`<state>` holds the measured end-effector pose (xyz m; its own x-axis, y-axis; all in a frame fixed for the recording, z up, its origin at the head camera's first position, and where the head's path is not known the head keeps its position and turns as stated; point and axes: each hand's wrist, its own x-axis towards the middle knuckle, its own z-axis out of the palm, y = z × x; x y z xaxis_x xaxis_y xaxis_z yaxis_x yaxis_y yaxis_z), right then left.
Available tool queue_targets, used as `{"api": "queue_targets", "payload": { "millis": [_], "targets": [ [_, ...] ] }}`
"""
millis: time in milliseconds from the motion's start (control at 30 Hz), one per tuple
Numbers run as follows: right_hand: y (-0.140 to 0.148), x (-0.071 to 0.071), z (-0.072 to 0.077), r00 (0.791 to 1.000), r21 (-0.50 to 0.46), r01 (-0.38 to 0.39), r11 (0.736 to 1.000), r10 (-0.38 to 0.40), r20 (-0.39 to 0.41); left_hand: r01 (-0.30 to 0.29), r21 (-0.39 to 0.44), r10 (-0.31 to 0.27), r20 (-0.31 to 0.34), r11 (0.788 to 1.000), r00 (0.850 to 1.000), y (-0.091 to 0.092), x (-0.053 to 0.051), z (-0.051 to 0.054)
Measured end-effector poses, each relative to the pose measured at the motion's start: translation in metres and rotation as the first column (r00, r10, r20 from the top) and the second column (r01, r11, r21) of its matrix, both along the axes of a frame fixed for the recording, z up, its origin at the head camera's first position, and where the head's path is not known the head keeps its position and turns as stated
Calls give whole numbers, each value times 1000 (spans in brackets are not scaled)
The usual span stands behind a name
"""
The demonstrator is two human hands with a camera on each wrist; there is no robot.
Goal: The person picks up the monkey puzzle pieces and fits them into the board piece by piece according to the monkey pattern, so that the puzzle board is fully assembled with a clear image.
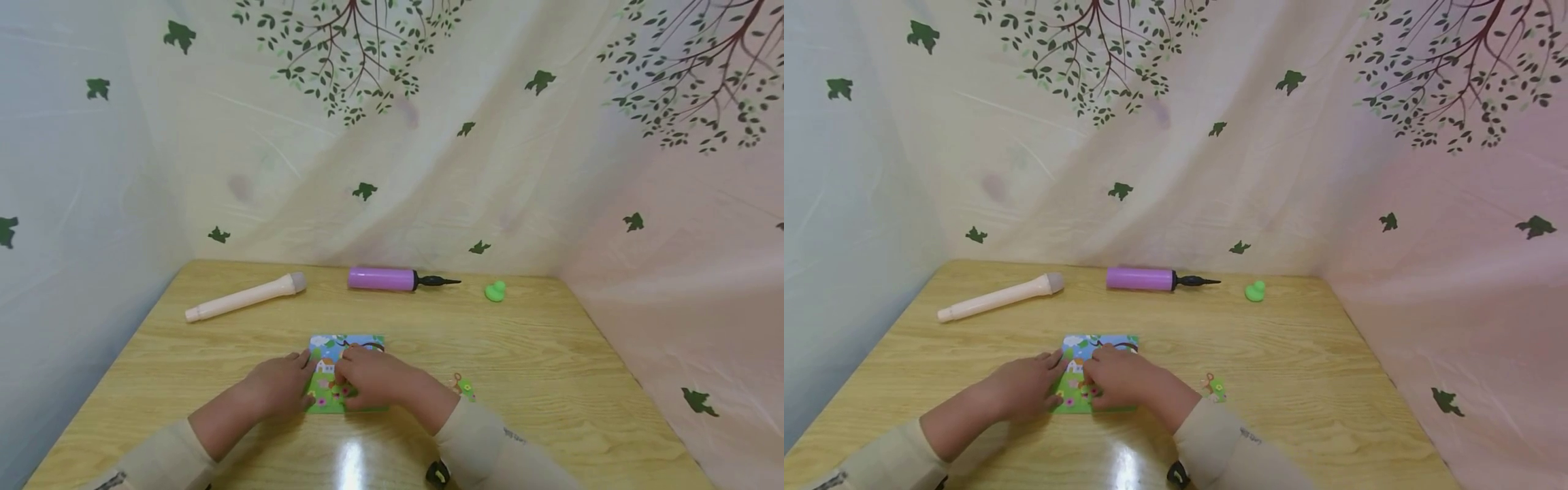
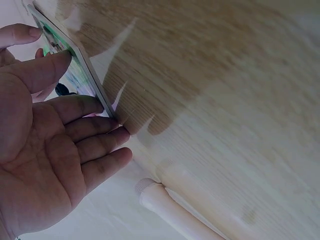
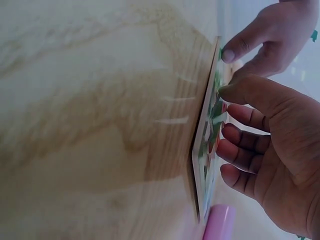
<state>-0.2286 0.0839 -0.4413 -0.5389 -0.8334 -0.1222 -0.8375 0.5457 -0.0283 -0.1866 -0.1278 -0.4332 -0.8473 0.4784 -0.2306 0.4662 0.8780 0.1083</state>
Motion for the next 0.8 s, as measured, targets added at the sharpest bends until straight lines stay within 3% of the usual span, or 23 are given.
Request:
{"api": "queue_targets", "payload": {
  "millis": [267,500,800],
  "targets": [
    [-8,4,-4,997,2,-41,999,41,-63,7,-8,-7,-6,1000,1000,0,1,-1],
    [-5,4,-3,993,-10,-107,994,106,-48,7,-3,-7,-12,1000,1000,0,1,-3],
    [0,7,-6,991,-66,-131,989,128,-47,2,-2,-2,-7,1000,1000,-1,1,-2]
  ]
}}
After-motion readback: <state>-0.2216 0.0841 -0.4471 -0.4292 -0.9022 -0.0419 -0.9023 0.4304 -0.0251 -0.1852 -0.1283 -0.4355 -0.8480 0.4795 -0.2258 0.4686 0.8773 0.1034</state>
